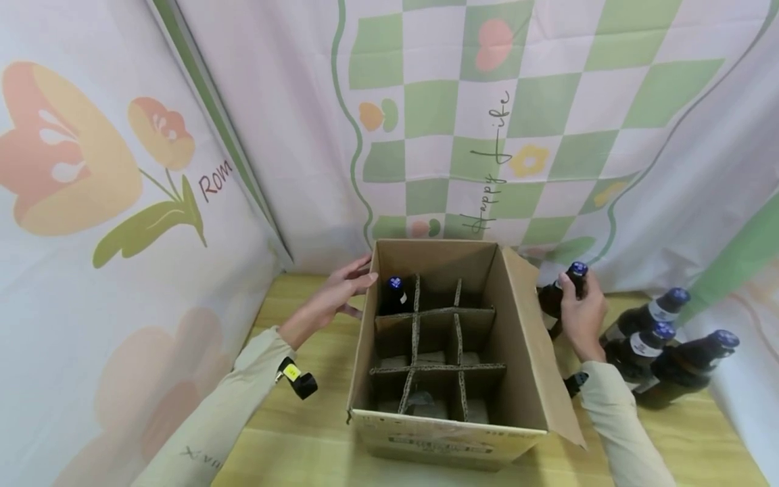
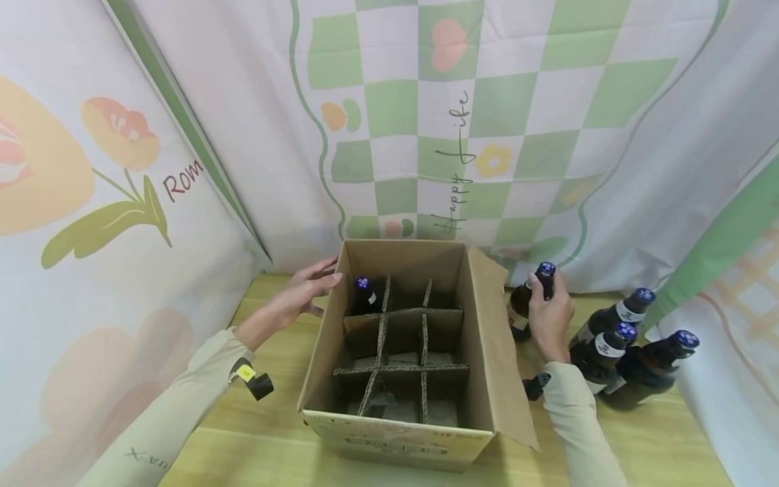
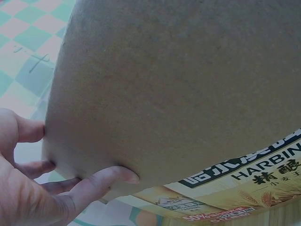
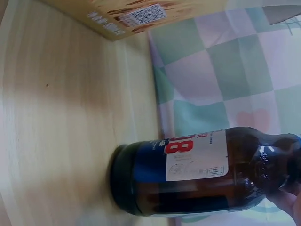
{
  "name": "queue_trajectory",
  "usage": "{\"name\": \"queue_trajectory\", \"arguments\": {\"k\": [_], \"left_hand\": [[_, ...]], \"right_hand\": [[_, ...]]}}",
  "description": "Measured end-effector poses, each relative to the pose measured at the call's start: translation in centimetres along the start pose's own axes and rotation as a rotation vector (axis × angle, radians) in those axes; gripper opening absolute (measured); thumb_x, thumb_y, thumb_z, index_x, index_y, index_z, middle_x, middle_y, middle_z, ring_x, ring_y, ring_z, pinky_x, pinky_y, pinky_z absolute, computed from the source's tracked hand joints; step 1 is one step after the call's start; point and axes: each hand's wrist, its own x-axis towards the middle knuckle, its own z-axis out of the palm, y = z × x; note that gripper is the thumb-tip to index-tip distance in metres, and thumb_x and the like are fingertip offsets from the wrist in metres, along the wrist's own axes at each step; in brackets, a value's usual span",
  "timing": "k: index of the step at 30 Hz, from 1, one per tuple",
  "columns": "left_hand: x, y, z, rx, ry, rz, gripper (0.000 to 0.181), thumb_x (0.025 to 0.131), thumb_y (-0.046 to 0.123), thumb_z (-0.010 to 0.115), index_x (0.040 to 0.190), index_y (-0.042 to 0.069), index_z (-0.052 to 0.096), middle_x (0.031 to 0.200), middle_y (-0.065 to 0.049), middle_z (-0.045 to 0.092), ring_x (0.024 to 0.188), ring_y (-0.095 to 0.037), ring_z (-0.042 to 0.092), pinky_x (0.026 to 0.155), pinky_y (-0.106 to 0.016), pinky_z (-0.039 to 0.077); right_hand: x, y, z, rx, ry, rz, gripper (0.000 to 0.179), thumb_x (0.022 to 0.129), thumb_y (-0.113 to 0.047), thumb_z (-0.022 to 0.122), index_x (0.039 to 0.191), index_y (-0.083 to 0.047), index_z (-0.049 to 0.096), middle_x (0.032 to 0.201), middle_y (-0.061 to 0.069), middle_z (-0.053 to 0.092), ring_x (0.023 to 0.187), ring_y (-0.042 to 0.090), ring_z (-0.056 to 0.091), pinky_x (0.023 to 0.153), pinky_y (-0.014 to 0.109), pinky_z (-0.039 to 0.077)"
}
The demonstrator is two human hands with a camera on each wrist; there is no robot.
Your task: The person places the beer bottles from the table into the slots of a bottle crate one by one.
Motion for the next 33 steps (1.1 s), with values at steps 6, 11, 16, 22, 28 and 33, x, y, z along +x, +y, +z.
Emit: {"name": "queue_trajectory", "arguments": {"k": [6,11,16,22,28,33], "left_hand": [[0.0,0.1,-0.1,-0.001,-0.001,-0.002,0.072,0.107,0.026,0.06,0.169,0.024,0.022,0.172,-0.014,0.025,0.148,-0.045,0.039,0.078,-0.041,0.066],[0.1,0.1,-0.1,-0.012,0.0,0.0,0.073,0.107,0.026,0.06,0.169,0.024,0.022,0.172,-0.014,0.026,0.148,-0.044,0.041,0.076,-0.041,0.066],[-0.2,0.0,0.1,-0.009,0.009,-0.001,0.073,0.107,0.026,0.06,0.169,0.024,0.022,0.171,-0.014,0.027,0.148,-0.044,0.041,0.075,-0.039,0.066],[-0.2,0.1,0.3,-0.003,0.012,0.002,0.072,0.107,0.028,0.061,0.168,0.024,0.023,0.171,-0.013,0.028,0.147,-0.043,0.042,0.074,-0.037,0.066],[-0.2,0.1,0.2,-0.007,0.02,0.0,0.073,0.107,0.027,0.061,0.168,0.024,0.023,0.171,-0.013,0.028,0.147,-0.043,0.042,0.071,-0.037,0.066],[-0.1,0.0,0.2,-0.016,0.017,0.0,0.072,0.107,0.027,0.061,0.168,0.025,0.024,0.171,-0.013,0.028,0.147,-0.042,0.042,0.073,-0.039,0.066]], "right_hand": [[0.0,-0.8,0.1,0.04,0.023,-0.013,0.022,0.097,-0.016,0.077,0.102,0.004,0.07,0.087,-0.026,0.063,0.077,-0.015,0.057,0.069,0.003,0.044],[0.2,-1.8,-0.3,0.036,0.0,-0.023,0.021,0.095,-0.015,0.079,0.097,0.005,0.072,0.083,-0.027,0.064,0.071,-0.016,0.057,0.065,0.001,0.045],[0.2,-2.3,-0.9,0.011,-0.054,-0.028,0.02,0.094,-0.013,0.081,0.096,0.005,0.074,0.074,-0.037,0.06,0.065,-0.019,0.054,0.06,0.001,0.043],[0.3,-3.2,-1.5,-0.047,-0.096,-0.086,0.032,0.091,-0.012,0.083,0.074,0.006,0.063,0.058,-0.004,0.065,0.05,-0.012,0.044,0.049,0.007,0.035],[1.2,-4.7,-2.4,-0.02,-0.164,0.019,0.039,0.095,-0.022,0.08,0.072,0.0,0.057,0.052,-0.025,0.053,0.043,-0.004,0.044,0.04,0.014,0.032],[2.1,-6.1,-3.7,-0.044,-0.23,0.125,0.04,0.096,-0.033,0.078,0.087,0.004,0.066,0.058,-0.025,0.059,0.046,-0.001,0.05,0.041,0.016,0.038]]}}
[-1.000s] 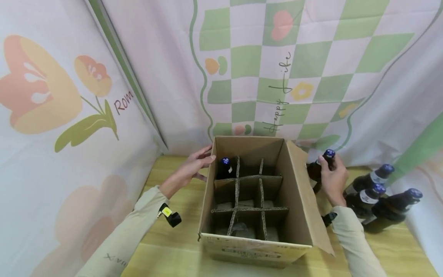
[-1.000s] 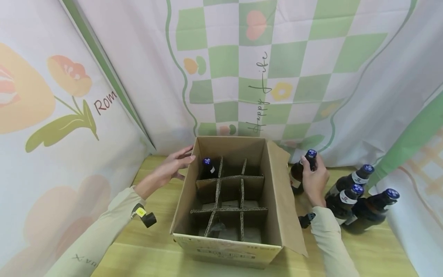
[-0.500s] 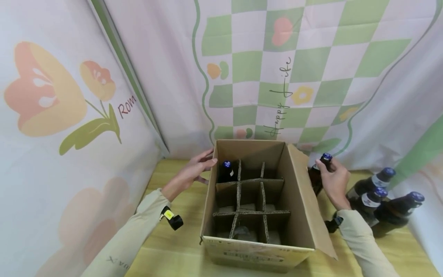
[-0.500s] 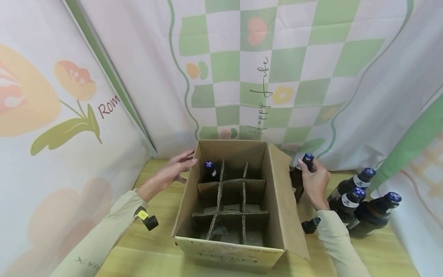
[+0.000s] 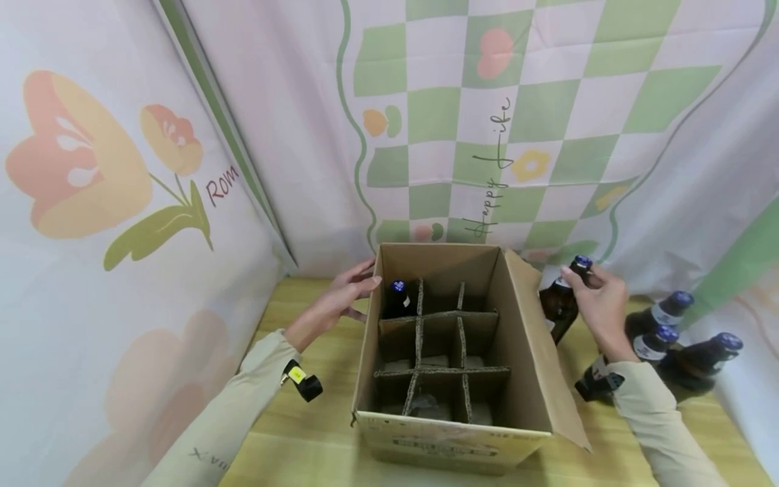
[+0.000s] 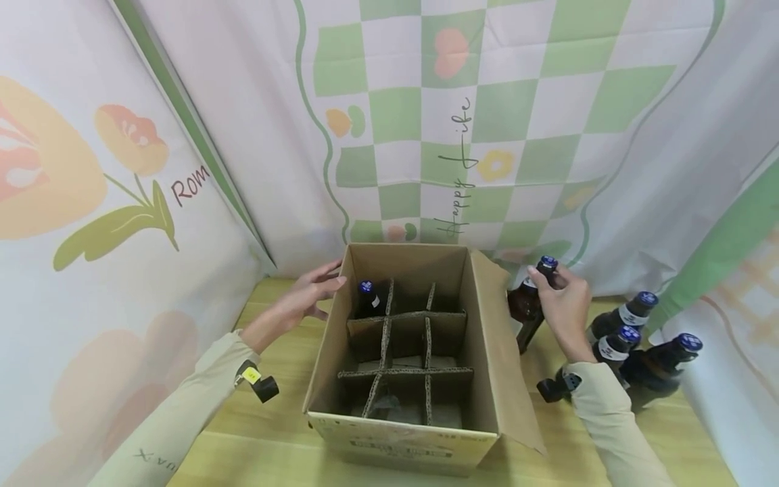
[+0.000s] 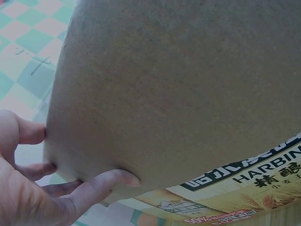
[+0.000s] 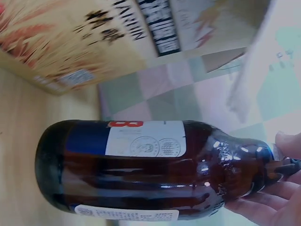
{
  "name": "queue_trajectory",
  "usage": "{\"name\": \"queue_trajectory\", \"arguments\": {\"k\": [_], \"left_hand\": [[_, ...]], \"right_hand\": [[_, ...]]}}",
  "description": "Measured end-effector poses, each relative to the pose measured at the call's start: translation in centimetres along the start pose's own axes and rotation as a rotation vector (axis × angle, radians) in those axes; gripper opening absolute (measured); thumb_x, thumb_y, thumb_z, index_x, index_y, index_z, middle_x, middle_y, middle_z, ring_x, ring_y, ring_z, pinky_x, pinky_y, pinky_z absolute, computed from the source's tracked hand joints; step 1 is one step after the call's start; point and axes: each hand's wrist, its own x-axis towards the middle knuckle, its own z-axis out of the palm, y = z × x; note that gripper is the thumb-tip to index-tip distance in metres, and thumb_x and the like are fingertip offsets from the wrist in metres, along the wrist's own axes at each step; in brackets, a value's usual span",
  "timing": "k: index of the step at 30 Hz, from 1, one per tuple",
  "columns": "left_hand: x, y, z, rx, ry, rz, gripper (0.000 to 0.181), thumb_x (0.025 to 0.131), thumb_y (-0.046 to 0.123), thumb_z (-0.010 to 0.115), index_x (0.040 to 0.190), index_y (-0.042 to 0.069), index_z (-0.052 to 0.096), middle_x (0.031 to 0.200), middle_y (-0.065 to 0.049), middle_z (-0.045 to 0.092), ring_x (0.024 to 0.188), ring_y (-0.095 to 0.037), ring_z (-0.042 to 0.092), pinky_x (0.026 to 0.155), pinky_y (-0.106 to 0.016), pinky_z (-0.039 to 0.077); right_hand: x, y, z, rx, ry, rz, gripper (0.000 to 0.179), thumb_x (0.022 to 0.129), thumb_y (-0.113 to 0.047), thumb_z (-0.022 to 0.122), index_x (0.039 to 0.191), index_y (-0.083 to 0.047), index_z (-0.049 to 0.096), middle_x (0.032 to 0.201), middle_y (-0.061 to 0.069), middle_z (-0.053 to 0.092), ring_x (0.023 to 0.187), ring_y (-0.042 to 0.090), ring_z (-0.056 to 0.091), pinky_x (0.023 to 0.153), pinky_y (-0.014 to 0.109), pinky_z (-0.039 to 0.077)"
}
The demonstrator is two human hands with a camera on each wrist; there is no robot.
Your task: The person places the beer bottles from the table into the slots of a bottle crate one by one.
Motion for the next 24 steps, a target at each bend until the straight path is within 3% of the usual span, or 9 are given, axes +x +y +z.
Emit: {"name": "queue_trajectory", "arguments": {"k": [2,6,8,11,17,18,21,24], "left_hand": [[0.0,0.1,-0.1,0.002,-0.003,0.001,0.072,0.107,0.027,0.061,0.168,0.025,0.024,0.171,-0.012,0.027,0.148,-0.042,0.041,0.074,-0.039,0.066],[0.0,0.1,-0.1,0.007,-0.012,0.002,0.071,0.107,0.028,0.06,0.168,0.027,0.024,0.172,-0.012,0.027,0.148,-0.042,0.041,0.073,-0.039,0.066],[-0.1,0.1,-0.1,0.007,-0.016,0.001,0.071,0.107,0.028,0.06,0.168,0.027,0.024,0.172,-0.012,0.026,0.148,-0.042,0.041,0.073,-0.039,0.066],[-0.1,0.1,-0.1,0.006,-0.017,-0.001,0.071,0.107,0.028,0.06,0.168,0.027,0.023,0.172,-0.012,0.026,0.148,-0.042,0.041,0.071,-0.038,0.065],[0.0,0.1,-0.1,0.007,-0.011,0.004,0.071,0.107,0.028,0.06,0.168,0.026,0.024,0.171,-0.012,0.027,0.147,-0.042,0.042,0.07,-0.036,0.065],[0.1,0.0,-0.2,0.006,-0.012,0.003,0.072,0.107,0.028,0.06,0.168,0.026,0.023,0.171,-0.012,0.027,0.147,-0.042,0.042,0.07,-0.037,0.065],[0.1,0.0,-0.2,0.009,-0.016,-0.002,0.072,0.107,0.028,0.06,0.169,0.025,0.022,0.171,-0.012,0.027,0.148,-0.042,0.041,0.073,-0.039,0.066],[0.0,0.0,-0.2,0.009,-0.016,-0.004,0.072,0.107,0.029,0.06,0.169,0.025,0.022,0.171,-0.012,0.027,0.148,-0.043,0.04,0.076,-0.04,0.066]], "right_hand": [[0.2,-0.6,-0.7,0.002,-0.054,0.032,0.045,0.097,-0.037,0.076,0.11,0.006,0.072,0.068,-0.022,0.068,0.054,-0.006,0.054,0.048,0.011,0.044],[0.7,-1.5,-2.2,0.039,-0.177,0.081,0.067,0.098,-0.042,0.074,0.141,0.007,0.059,0.082,-0.032,0.068,0.074,-0.013,0.06,0.065,0.005,0.051],[0.9,-1.9,-2.9,0.057,-0.233,0.105,0.071,0.097,-0.045,0.073,0.144,0.006,0.057,0.081,-0.04,0.061,0.079,-0.013,0.061,0.068,0.005,0.051],[1.1,-2.4,-3.8,0.038,-0.291,0.14,0.081,0.096,-0.052,0.072,0.15,0.004,0.049,0.084,-0.043,0.057,0.082,-0.011,0.061,0.071,0.005,0.05],[1.1,-3.7,-5.0,-0.03,-0.333,0.137,0.085,0.095,-0.057,0.07,0.152,0.002,0.049,0.084,-0.039,0.061,0.077,-0.001,0.064,0.066,0.013,0.055],[1.0,-3.9,-5.2,-0.047,-0.337,0.134,0.086,0.095,-0.058,0.07,0.153,0.003,0.048,0.088,-0.035,0.063,0.077,-0.002,0.063,0.066,0.013,0.054],[0.7,-4.7,-5.7,-0.086,-0.347,0.12,0.091,0.096,-0.059,0.068,0.156,0.004,0.041,0.112,-0.002,0.077,0.077,-0.006,0.062,0.065,0.011,0.053],[0.3,-5.5,-6.0,-0.117,-0.341,0.094,0.09,0.096,-0.059,0.067,0.155,0.004,0.041,0.138,0.026,0.062,0.077,-0.013,0.061,0.068,0.006,0.049]]}}
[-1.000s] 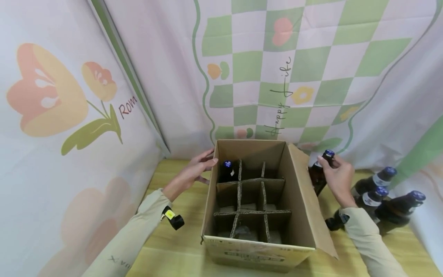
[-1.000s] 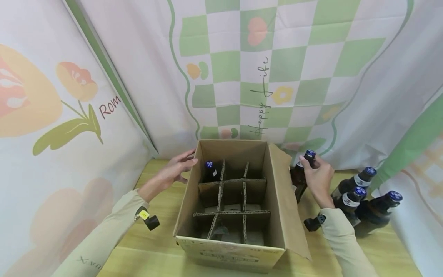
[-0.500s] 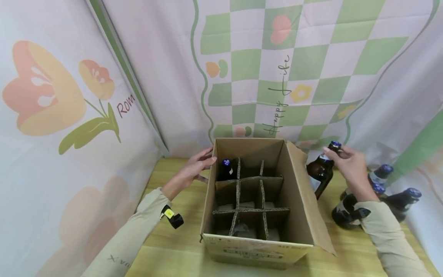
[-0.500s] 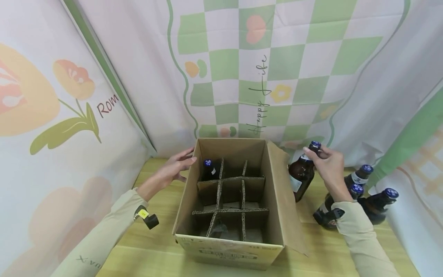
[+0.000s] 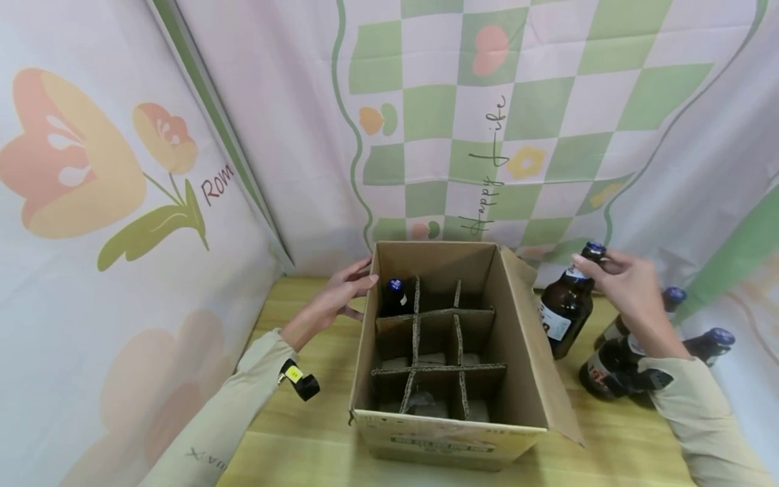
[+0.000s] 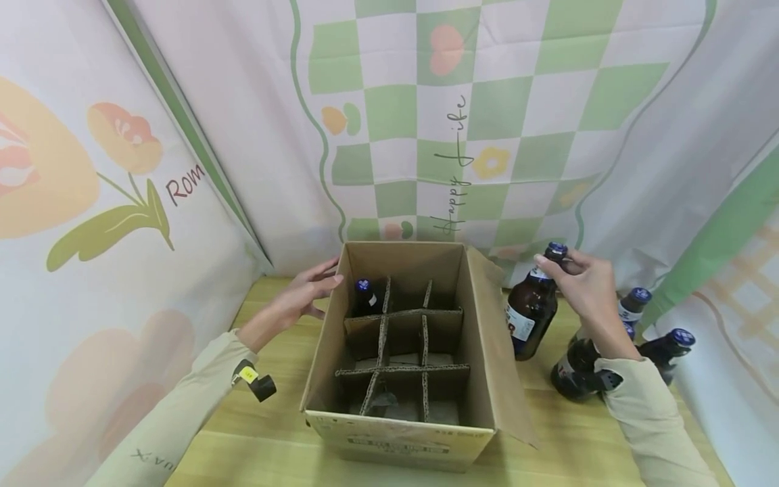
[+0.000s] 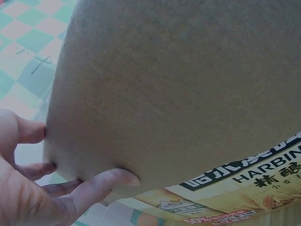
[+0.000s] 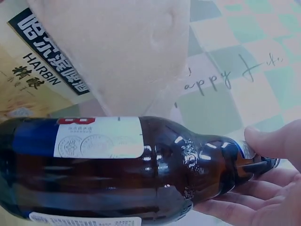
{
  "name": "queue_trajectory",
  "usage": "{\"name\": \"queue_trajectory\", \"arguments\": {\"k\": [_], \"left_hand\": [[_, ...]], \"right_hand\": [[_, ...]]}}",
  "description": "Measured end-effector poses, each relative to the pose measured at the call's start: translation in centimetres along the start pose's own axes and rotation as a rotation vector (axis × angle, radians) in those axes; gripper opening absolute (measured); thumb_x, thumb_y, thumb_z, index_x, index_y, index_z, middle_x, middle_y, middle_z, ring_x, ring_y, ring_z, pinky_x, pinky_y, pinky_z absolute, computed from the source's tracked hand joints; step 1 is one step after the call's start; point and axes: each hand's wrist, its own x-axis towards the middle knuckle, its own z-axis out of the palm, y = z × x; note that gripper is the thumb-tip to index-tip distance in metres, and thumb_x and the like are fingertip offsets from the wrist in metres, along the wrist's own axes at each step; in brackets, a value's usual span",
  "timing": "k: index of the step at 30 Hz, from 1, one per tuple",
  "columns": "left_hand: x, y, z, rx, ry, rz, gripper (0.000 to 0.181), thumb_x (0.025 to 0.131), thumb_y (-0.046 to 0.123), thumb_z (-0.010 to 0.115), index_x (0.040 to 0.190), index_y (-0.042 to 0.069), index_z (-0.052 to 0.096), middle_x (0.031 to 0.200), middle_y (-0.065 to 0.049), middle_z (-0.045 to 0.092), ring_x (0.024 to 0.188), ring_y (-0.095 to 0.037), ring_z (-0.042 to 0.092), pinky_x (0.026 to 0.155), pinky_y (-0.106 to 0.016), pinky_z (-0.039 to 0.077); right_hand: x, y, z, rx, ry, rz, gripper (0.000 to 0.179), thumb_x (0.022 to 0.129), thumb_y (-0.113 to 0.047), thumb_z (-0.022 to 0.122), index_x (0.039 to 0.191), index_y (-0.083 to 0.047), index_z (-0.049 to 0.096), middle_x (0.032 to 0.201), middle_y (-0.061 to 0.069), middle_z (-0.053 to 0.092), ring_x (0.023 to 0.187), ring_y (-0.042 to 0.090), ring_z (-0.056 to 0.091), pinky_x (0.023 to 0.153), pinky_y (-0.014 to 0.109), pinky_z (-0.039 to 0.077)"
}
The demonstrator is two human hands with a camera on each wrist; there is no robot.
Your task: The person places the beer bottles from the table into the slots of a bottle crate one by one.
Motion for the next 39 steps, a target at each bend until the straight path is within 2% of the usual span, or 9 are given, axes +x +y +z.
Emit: {"name": "queue_trajectory", "arguments": {"k": [9,13,16,17,21,25,29,34,39], "left_hand": [[-0.1,0.0,0.0,0.002,-0.001,0.007,0.072,0.108,0.03,0.059,0.169,0.026,0.022,0.172,-0.012,0.026,0.149,-0.044,0.039,0.073,-0.038,0.065],[-0.1,-0.2,-0.1,-0.005,0.004,0.003,0.072,0.107,0.03,0.06,0.169,0.026,0.023,0.172,-0.011,0.027,0.148,-0.043,0.04,0.072,-0.037,0.066],[-0.2,-0.2,-0.2,-0.01,0.011,0.001,0.072,0.107,0.03,0.061,0.169,0.026,0.023,0.171,-0.01,0.028,0.148,-0.041,0.041,0.071,-0.036,0.066],[-0.2,-0.2,-0.2,-0.01,0.011,0.0,0.072,0.107,0.03,0.061,0.169,0.026,0.023,0.171,-0.01,0.028,0.148,-0.041,0.041,0.071,-0.036,0.066],[-0.2,-0.1,-0.1,-0.011,0.008,0.002,0.072,0.107,0.03,0.06,0.169,0.026,0.022,0.171,-0.01,0.028,0.148,-0.041,0.041,0.072,-0.037,0.066],[-0.2,0.1,-0.2,-0.008,0.01,0.0,0.072,0.107,0.03,0.061,0.169,0.026,0.023,0.171,-0.01,0.028,0.148,-0.041,0.041,0.073,-0.038,0.066],[-0.2,0.2,-0.2,-0.003,0.006,0.002,0.073,0.107,0.03,0.061,0.169,0.026,0.022,0.172,-0.01,0.027,0.149,-0.042,0.04,0.073,-0.038,0.066],[-0.1,0.2,-0.2,-0.007,0.005,0.001,0.072,0.107,0.03,0.06,0.169,0.027,0.023,0.172,-0.01,0.027,0.149,-0.041,0.04,0.072,-0.037,0.066],[-0.1,0.1,0.0,-0.007,0.0,-0.001,0.071,0.107,0.031,0.06,0.168,0.028,0.023,0.172,-0.009,0.027,0.149,-0.041,0.04,0.073,-0.038,0.066]], "right_hand": [[-1.7,-2.2,-0.2,-0.037,0.079,-0.149,0.081,0.099,-0.05,0.07,0.15,0.009,0.047,0.129,0.033,0.063,0.063,0.005,0.069,0.059,0.011,0.055],[-2.1,-2.9,-0.4,-0.011,0.115,-0.195,0.065,0.098,-0.043,0.073,0.139,0.006,0.062,0.094,-0.006,0.081,0.056,0.008,0.068,0.053,0.014,0.053],[-2.1,-3.6,-0.5,0.028,0.146,-0.219,0.052,0.097,-0.038,0.077,0.13,0.001,0.069,0.075,-0.039,0.066,0.051,0.009,0.064,0.047,0.018,0.05],[-2.1,-3.8,-0.5,0.034,0.157,-0.227,0.05,0.096,-0.037,0.078,0.129,0.0,0.07,0.074,-0.04,0.065,0.051,0.007,0.064,0.046,0.018,0.049],[-2.0,-4.8,-0.8,0.049,0.21,-0.251,0.042,0.095,-0.035,0.079,0.124,-0.004,0.073,0.076,-0.042,0.065,0.058,-0.004,0.064,0.046,0.015,0.046],[-2.0,-5.6,-1.0,0.109,0.244,-0.283,0.036,0.095,-0.029,0.081,0.121,-0.005,0.074,0.08,-0.039,0.067,0.069,-0.011,0.067,0.059,0.007,0.049],[-2.4,-6.6,-1.2,0.161,0.305,-0.297,0.037,0.093,-0.025,0.083,0.123,-0.005,0.075,0.083,-0.037,0.069,0.073,-0.012,0.068,0.071,0.003,0.052],[-3.1,-8.2,-1.5,0.227,0.376,-0.312,0.037,0.09,-0.02,0.085,0.122,-0.003,0.076,0.085,-0.029,0.073,0.074,-0.007,0.07,0.072,0.005,0.055],[-3.3,-10.1,-2.1,0.267,0.363,-0.326,0.037,0.09,-0.019,0.085,0.123,-0.004,0.077,0.086,-0.025,0.076,0.073,-0.006,0.071,0.074,0.005,0.054]]}}
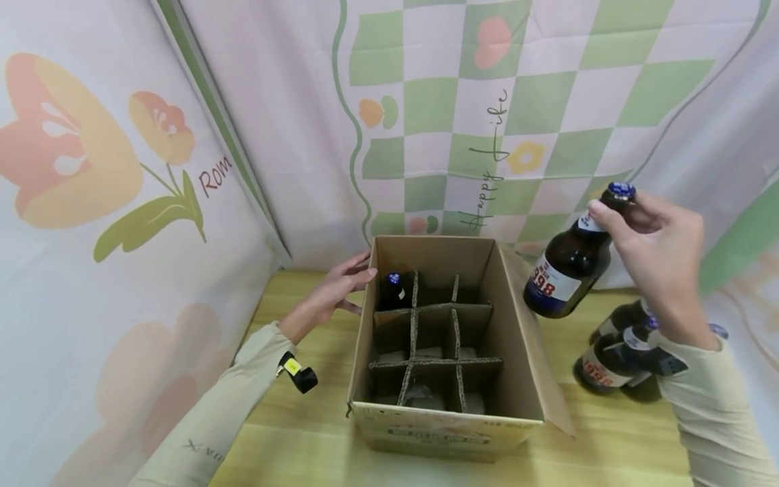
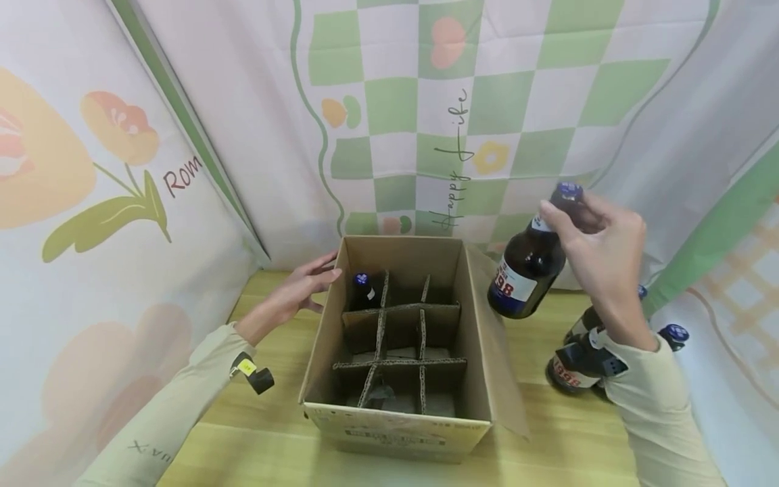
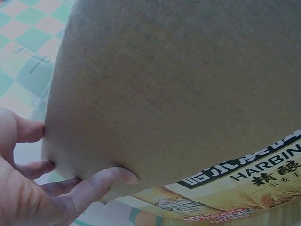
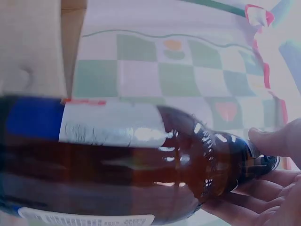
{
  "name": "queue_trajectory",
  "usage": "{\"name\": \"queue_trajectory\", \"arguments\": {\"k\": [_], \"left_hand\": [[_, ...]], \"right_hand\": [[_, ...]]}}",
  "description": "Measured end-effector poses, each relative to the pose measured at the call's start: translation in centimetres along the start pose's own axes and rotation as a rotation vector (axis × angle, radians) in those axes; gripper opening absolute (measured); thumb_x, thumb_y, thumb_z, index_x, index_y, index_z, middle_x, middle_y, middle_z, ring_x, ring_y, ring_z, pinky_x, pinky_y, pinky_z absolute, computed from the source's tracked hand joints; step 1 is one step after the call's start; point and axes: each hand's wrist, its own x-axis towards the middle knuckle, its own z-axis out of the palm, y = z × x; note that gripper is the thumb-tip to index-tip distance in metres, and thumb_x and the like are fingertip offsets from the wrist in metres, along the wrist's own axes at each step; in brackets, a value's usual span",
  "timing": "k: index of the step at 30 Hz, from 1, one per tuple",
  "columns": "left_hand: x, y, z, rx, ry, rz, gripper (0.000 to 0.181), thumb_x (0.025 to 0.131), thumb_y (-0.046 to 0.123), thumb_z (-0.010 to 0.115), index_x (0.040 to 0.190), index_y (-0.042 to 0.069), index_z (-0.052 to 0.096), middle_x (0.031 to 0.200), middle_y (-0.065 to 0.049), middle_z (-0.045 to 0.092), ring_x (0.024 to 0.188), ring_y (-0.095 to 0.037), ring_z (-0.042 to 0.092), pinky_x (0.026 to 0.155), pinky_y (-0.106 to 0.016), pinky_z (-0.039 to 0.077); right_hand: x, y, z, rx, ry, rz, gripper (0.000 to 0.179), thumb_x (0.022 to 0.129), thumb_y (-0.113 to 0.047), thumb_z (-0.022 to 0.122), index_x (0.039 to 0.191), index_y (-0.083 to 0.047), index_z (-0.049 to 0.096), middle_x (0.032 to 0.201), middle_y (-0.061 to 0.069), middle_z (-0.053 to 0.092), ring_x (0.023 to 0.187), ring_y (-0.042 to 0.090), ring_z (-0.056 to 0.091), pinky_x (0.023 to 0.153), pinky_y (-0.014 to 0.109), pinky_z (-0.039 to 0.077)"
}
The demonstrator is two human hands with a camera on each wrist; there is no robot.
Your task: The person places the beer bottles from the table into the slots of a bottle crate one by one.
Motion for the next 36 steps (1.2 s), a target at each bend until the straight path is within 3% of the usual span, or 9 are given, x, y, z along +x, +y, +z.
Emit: {"name": "queue_trajectory", "arguments": {"k": [7,16,20,31,36], "left_hand": [[-0.1,0.1,0.0,0.001,-0.01,0.004,0.071,0.107,0.029,0.06,0.168,0.027,0.023,0.172,-0.01,0.025,0.149,-0.042,0.039,0.074,-0.039,0.066],[0.0,0.0,-0.1,0.004,-0.011,0.005,0.071,0.108,0.028,0.059,0.169,0.026,0.023,0.172,-0.011,0.025,0.149,-0.044,0.038,0.081,-0.044,0.066],[0.0,0.0,0.0,0.003,-0.009,0.005,0.072,0.108,0.028,0.059,0.169,0.025,0.022,0.172,-0.013,0.025,0.149,-0.045,0.038,0.083,-0.046,0.065],[0.2,-0.1,0.2,-0.012,-0.005,0.006,0.071,0.107,0.028,0.061,0.168,0.024,0.025,0.171,-0.012,0.028,0.148,-0.042,0.041,0.074,-0.04,0.066],[0.1,-0.1,0.0,-0.015,0.009,0.002,0.071,0.106,0.027,0.062,0.168,0.023,0.027,0.17,-0.013,0.03,0.147,-0.042,0.043,0.074,-0.041,0.067]], "right_hand": [[1.1,-2.5,0.7,0.047,-0.033,-0.037,0.036,0.09,-0.019,0.085,0.123,-0.007,0.077,0.088,-0.021,0.078,0.076,-0.004,0.072,0.071,0.006,0.054],[1.5,-3.4,3.1,0.041,0.021,-0.219,0.027,0.091,-0.014,0.083,0.115,-0.003,0.08,0.09,-0.026,0.075,0.079,-0.004,0.071,0.073,0.005,0.055],[1.5,-3.7,3.5,0.077,0.033,-0.227,0.024,0.091,-0.012,0.083,0.113,-0.003,0.08,0.09,-0.021,0.076,0.077,-0.002,0.072,0.071,0.007,0.056],[2.1,-3.9,5.2,0.151,-0.014,-0.217,0.025,0.092,-0.014,0.082,0.115,-0.003,0.079,0.093,-0.017,0.078,0.08,0.003,0.074,0.072,0.01,0.059],[2.3,-3.5,5.6,0.217,0.007,-0.18,0.025,0.092,-0.012,0.081,0.115,-0.001,0.079,0.094,-0.012,0.079,0.083,0.005,0.075,0.077,0.011,0.059]]}}
